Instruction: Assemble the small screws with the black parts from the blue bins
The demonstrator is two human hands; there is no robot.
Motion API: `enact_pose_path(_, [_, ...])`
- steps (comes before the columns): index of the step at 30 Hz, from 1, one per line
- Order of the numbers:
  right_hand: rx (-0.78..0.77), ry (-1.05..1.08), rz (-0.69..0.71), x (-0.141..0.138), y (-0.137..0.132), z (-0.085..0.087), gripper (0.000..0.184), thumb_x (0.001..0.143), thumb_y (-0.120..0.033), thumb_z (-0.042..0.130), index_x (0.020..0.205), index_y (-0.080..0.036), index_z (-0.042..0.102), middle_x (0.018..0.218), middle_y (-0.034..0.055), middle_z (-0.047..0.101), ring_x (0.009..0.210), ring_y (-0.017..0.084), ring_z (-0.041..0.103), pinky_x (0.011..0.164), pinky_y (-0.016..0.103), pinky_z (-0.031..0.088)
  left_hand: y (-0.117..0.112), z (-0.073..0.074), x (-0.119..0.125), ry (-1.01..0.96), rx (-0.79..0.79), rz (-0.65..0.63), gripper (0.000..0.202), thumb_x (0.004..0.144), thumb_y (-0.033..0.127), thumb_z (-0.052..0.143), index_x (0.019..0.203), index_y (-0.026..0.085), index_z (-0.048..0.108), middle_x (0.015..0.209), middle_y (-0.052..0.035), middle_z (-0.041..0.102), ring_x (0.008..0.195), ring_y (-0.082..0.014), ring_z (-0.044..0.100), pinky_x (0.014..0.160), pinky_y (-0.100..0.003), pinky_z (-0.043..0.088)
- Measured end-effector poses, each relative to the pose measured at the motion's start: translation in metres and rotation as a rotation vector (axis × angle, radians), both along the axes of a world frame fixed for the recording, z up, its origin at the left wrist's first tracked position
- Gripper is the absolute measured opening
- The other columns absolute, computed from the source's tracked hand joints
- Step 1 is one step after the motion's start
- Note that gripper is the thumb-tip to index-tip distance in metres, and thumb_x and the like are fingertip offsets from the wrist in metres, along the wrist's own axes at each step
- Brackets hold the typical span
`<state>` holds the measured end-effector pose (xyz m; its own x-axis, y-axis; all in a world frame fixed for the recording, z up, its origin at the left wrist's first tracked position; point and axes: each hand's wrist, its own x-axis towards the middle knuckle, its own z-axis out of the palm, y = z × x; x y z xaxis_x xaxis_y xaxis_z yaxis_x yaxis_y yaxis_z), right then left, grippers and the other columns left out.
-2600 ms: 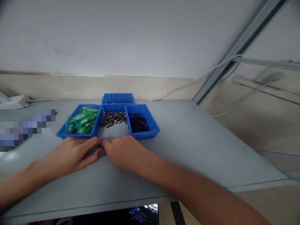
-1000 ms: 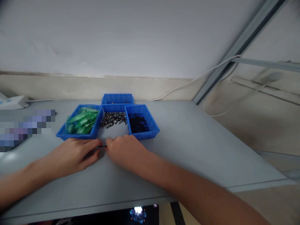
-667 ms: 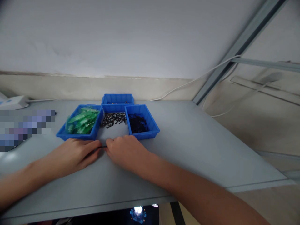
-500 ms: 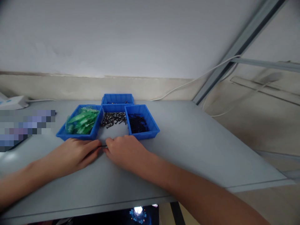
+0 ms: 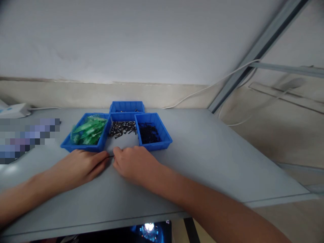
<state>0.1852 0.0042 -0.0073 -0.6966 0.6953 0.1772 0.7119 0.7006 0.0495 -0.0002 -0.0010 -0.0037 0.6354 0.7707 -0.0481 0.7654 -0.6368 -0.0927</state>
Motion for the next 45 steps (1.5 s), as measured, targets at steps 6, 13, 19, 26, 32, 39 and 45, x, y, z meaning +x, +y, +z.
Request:
enact_pose_path(6, [-0.04, -0.022, -0.017, -0.0004, -0.0013, 0.0023, 0.012, 0.084, -0.021, 0.039, 0.085, -0.016, 0.049, 0.064, 0.0012, 0.061, 0.051, 0.014, 0.053, 0.045, 0.029, 0.015, -0.0001, 0.0014, 0.0007, -0.027, 0.016, -0.03, 0.026, 0.089, 0.028, 0.03, 0.077, 0.018, 0.051, 0.059, -0.0001, 0.058, 0.052, -0.0167, 0.058, 0.044, -0.026, 0.029])
enact_pose_path(13, [-0.035, -0.026, -0.025, 0.0008, -0.0005, 0.0008, 0.016, 0.087, -0.022, 0.035, 0.085, -0.016, 0.05, 0.067, 0.0023, 0.062, 0.054, 0.014, 0.055, 0.045, 0.028, 0.019, 0.0, 0.0021, 0.0017, -0.061, 0.039, -0.046, 0.027, 0.088, 0.026, 0.031, 0.075, 0.017, 0.052, 0.058, -0.0006, 0.058, 0.051, -0.0157, 0.057, 0.043, -0.025, 0.03])
enact_pose_path(19, [-0.054, -0.039, -0.048, -0.0011, 0.0001, 0.0013, 0.02, 0.088, -0.03, 0.035, 0.09, -0.016, 0.049, 0.065, 0.0024, 0.061, 0.053, 0.016, 0.055, 0.044, 0.027, 0.021, -0.0007, 0.0018, 0.0015, -0.021, 0.016, -0.02, 0.027, 0.089, 0.026, 0.029, 0.078, 0.018, 0.052, 0.059, -0.0014, 0.059, 0.052, -0.0173, 0.058, 0.045, -0.025, 0.033])
enact_pose_path(26, [-0.06, -0.042, -0.06, -0.0007, 0.0002, 0.0001, 0.014, 0.086, -0.02, 0.036, 0.095, -0.016, 0.045, 0.062, 0.0012, 0.059, 0.047, 0.013, 0.051, 0.041, 0.027, 0.018, 0.0001, 0.0017, 0.0009, -0.031, 0.024, -0.027, 0.026, 0.089, 0.025, 0.03, 0.078, 0.016, 0.052, 0.057, -0.0012, 0.058, 0.049, -0.0151, 0.057, 0.043, -0.024, 0.032])
enact_pose_path(32, [-0.018, -0.036, -0.013, 0.0009, 0.0005, -0.0013, 0.015, 0.087, -0.017, 0.033, 0.089, -0.016, 0.048, 0.065, 0.0015, 0.06, 0.049, 0.013, 0.051, 0.043, 0.027, 0.018, -0.0008, 0.0024, 0.0022, -0.044, 0.026, -0.015, 0.03, 0.089, 0.029, 0.029, 0.077, 0.017, 0.054, 0.058, -0.0013, 0.059, 0.052, -0.0152, 0.058, 0.044, -0.024, 0.033])
enact_pose_path(39, [-0.051, -0.035, -0.087, -0.0005, -0.0005, -0.0015, 0.023, 0.088, -0.026, 0.033, 0.106, -0.015, 0.042, 0.066, 0.0029, 0.062, 0.052, 0.015, 0.055, 0.042, 0.027, 0.021, -0.0003, -0.0004, 0.0001, -0.041, 0.048, -0.031, 0.03, 0.09, 0.026, 0.028, 0.077, 0.016, 0.053, 0.057, -0.0015, 0.058, 0.05, -0.0145, 0.057, 0.043, -0.024, 0.031])
enact_pose_path(45, [-0.007, -0.054, -0.056, 0.0008, -0.0001, -0.0037, 0.014, 0.087, -0.019, 0.035, 0.099, -0.016, 0.042, 0.06, -0.0001, 0.059, 0.046, 0.014, 0.052, 0.04, 0.028, 0.014, 0.0001, -0.0009, 0.0002, -0.034, 0.047, -0.03, 0.03, 0.091, 0.026, 0.027, 0.078, 0.016, 0.052, 0.056, -0.0015, 0.058, 0.049, -0.0142, 0.056, 0.043, -0.024, 0.03])
